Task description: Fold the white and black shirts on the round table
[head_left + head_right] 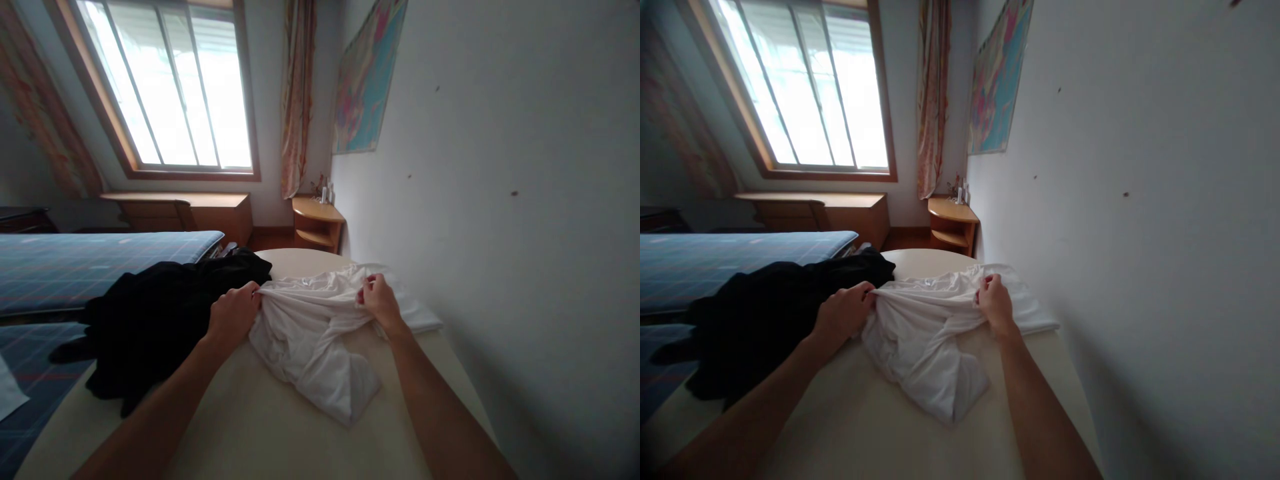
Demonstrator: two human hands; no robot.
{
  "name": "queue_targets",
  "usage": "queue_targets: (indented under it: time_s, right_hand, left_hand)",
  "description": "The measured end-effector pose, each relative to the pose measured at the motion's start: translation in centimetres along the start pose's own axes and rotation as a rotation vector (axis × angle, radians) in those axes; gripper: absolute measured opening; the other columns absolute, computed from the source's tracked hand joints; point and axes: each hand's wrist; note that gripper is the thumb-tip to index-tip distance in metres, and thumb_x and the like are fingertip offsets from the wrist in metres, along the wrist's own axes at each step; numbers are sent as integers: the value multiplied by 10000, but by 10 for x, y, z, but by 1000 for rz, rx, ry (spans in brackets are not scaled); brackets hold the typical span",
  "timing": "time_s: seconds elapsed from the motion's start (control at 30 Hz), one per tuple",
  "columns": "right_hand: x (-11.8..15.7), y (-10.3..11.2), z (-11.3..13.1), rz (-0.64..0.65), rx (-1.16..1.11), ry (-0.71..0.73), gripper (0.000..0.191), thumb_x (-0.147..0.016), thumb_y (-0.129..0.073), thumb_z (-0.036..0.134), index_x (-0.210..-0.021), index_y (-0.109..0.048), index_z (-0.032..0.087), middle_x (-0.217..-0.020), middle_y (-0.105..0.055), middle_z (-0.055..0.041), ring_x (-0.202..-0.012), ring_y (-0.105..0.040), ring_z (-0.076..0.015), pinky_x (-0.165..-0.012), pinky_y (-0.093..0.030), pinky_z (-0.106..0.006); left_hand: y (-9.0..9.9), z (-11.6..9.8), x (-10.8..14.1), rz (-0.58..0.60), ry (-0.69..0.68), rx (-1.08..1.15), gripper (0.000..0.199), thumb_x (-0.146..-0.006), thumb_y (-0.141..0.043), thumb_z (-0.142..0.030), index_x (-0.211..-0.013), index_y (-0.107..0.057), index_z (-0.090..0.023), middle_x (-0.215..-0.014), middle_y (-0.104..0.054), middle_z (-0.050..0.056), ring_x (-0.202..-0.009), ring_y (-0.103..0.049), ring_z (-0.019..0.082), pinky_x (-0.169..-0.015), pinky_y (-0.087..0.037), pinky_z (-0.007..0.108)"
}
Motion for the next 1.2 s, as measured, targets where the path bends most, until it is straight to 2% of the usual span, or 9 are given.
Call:
queue_targets:
  time_s: [0.13, 0.2, 0.27, 0.37, 0.5, 0.57, 0.8, 0.97, 1.2]
  right_hand:
    - [-7, 9, -2, -174, -251, 10, 325, -985, -378, 219, -1296, -449, 155, -1153, -711, -146, -980, -706, -193, -802, -523, -281]
    - [-4, 13, 2, -157, -318, 45, 333, -921, -507, 201, -1250, -498, 149, -1198, -688, -157, -1007, -692, -209, -843, -520, -300]
    - [3, 18, 11, -63, -275, 103, 300, -883, -573, 198, -1177, -568, 137, -1196, -679, -158, -1004, -680, -214, -859, -512, -306]
    - [17, 25, 28, 223, -228, 287, 213, -852, -650, 246, -1035, -661, 139, -1067, -712, -117, -932, -671, -203, -819, -506, -290]
    - [40, 29, 53, 825, -279, 545, 365, -731, -797, 295, -1067, -704, 188, -1000, -718, -37, -813, -654, -150, -689, -488, -221]
    - [50, 27, 63, 925, -219, 572, 410, -690, -825, 278, -1080, -721, 209, -970, -713, -16, -775, -638, -136, -647, -463, -204]
    - [54, 28, 65, 890, -90, 558, 130, -785, -684, 196, -884, -765, 174, -783, -698, -3, -676, -596, -120, -583, -398, -193]
    - [45, 41, 58, 652, -141, 562, 132, -826, -655, 217, -913, -742, 167, -826, -697, -24, -707, -596, -127, -617, -406, -202]
    - [66, 27, 85, 849, -71, 648, 251, -738, -801, 309, -971, -748, 233, -781, -630, 28, -666, -558, -110, -575, -368, -192]
  left_hand:
    - [-12, 3, -4, 56, -139, 190, 454, -969, -465, -321, -1414, -464, -231, -1203, -703, 116, -1104, -675, 285, -915, -495, 363]
    - [-15, 2, -1, 99, -263, 204, 609, -914, -568, -292, -1478, -352, -210, -1371, -602, 134, -1230, -603, 269, -994, -461, 347]
    - [-11, 0, 4, 128, -329, 136, 599, -868, -632, -289, -1418, -410, -197, -1396, -565, 150, -1264, -572, 284, -1019, -448, 362]
    - [-1, -2, 12, 207, -265, 19, 446, -854, -651, -317, -1256, -515, -181, -1214, -660, 155, -1115, -655, 327, -925, -498, 416]
    - [1, -1, 16, 355, -220, -58, 446, -827, -658, -371, -1196, -520, -161, -1146, -688, 206, -1008, -686, 413, -807, -516, 479]
    - [-6, 0, 17, 376, -256, -52, 439, -798, -665, -318, -1174, -517, -145, -1133, -689, 223, -1015, -682, 422, -795, -514, 466]
    - [-19, 1, 10, 308, -327, 50, 198, -833, -555, -196, -1027, -513, -195, -1026, -711, 124, -932, -707, 301, -727, -491, 335]
    - [-12, 4, 7, 308, -282, 52, 187, -848, -587, -226, -1018, -512, -202, -1050, -711, 99, -860, -715, 255, -684, -468, 294]
    - [-17, 0, 14, 389, -232, 37, 209, -876, -564, -387, -942, -549, -190, -886, -722, 124, -777, -719, 296, -654, -477, 345]
Point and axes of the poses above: each hand's wrist, its own x-axis away from the middle knuckle, its own y-axis out of the back of the hand, z = x × y
